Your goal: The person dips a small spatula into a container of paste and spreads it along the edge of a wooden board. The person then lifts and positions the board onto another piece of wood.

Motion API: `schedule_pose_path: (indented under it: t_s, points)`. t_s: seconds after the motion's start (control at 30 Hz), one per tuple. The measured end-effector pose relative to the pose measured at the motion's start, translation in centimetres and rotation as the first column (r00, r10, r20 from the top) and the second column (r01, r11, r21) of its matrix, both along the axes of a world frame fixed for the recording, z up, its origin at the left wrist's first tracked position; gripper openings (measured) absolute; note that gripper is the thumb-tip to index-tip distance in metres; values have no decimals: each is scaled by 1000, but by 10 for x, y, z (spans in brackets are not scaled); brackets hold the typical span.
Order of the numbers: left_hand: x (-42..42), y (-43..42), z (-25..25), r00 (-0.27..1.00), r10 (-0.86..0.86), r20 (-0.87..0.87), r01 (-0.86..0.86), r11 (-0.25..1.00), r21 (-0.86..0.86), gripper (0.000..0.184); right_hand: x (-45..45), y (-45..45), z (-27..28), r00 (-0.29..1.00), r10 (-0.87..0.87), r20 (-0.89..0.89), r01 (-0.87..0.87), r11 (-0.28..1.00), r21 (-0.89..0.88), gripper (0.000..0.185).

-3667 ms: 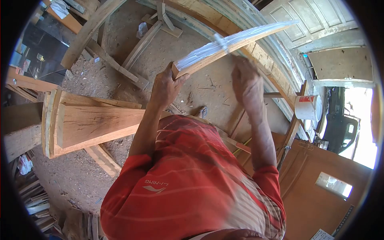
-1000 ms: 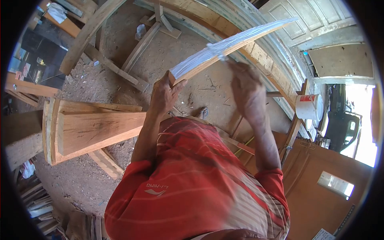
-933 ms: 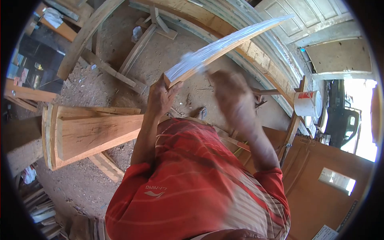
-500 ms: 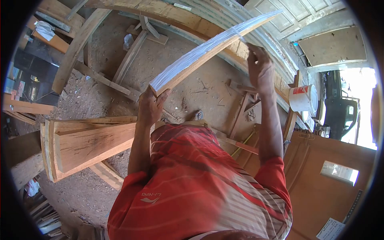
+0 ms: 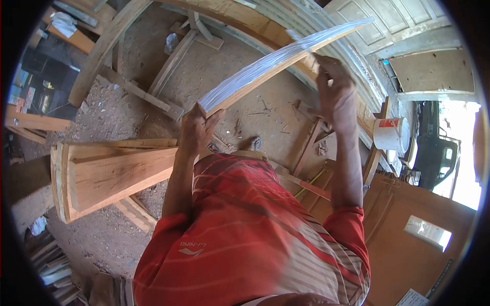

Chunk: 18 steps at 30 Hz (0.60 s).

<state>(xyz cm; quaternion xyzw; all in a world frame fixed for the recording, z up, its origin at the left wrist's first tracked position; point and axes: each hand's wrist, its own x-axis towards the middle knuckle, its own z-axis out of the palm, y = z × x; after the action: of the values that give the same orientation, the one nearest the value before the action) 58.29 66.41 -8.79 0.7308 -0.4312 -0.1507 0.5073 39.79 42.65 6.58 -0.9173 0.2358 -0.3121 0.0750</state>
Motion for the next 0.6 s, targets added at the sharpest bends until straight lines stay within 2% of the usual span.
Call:
schedule_pose_path:
  t_s: [0.1,0.17,0.2,0.23,0.27,0.33,0.37,0.47,0.53,0.6]
  points:
    - [2,1,-10,1000,2,5,-1,1000,-20,34,-8,-1,-12,967,-88,-241,98,995,31,26]
    - [0,0,-10,999,12,-50,-14,999,-40,33,-1,41,-19,952,44,-302,-10,993,115,22]
    - [0,1,-11,997,6,-80,-10,999,-49,32,7,66,-20,959,197,-205,-189,980,56,25]
    - [5,3,-25,987,2,161,12,996,-89,31,15,91,-20,932,344,-117,-348,937,-21,27]
    - [13,5,-48,919,2,393,52,991,-126,31,18,116,-23,897,411,-160,-420,908,-19,35]
    - [15,3,-52,926,-25,377,89,984,-156,30,22,141,-21,867,468,-174,-473,881,8,45]
    - [10,2,-51,991,-59,123,77,986,-150,30,24,146,-14,875,461,-148,-462,886,30,48]
    - [9,11,-43,949,-98,299,76,994,84,28,17,134,-4,910,382,-164,-380,924,43,52]
    - [3,1,-3,997,-47,-67,46,999,-21,27,11,116,-2,925,336,-180,-344,939,-13,53]
    - [1,-1,-10,991,-19,-134,11,998,-56,29,3,96,-14,926,330,-182,-353,929,-110,56]
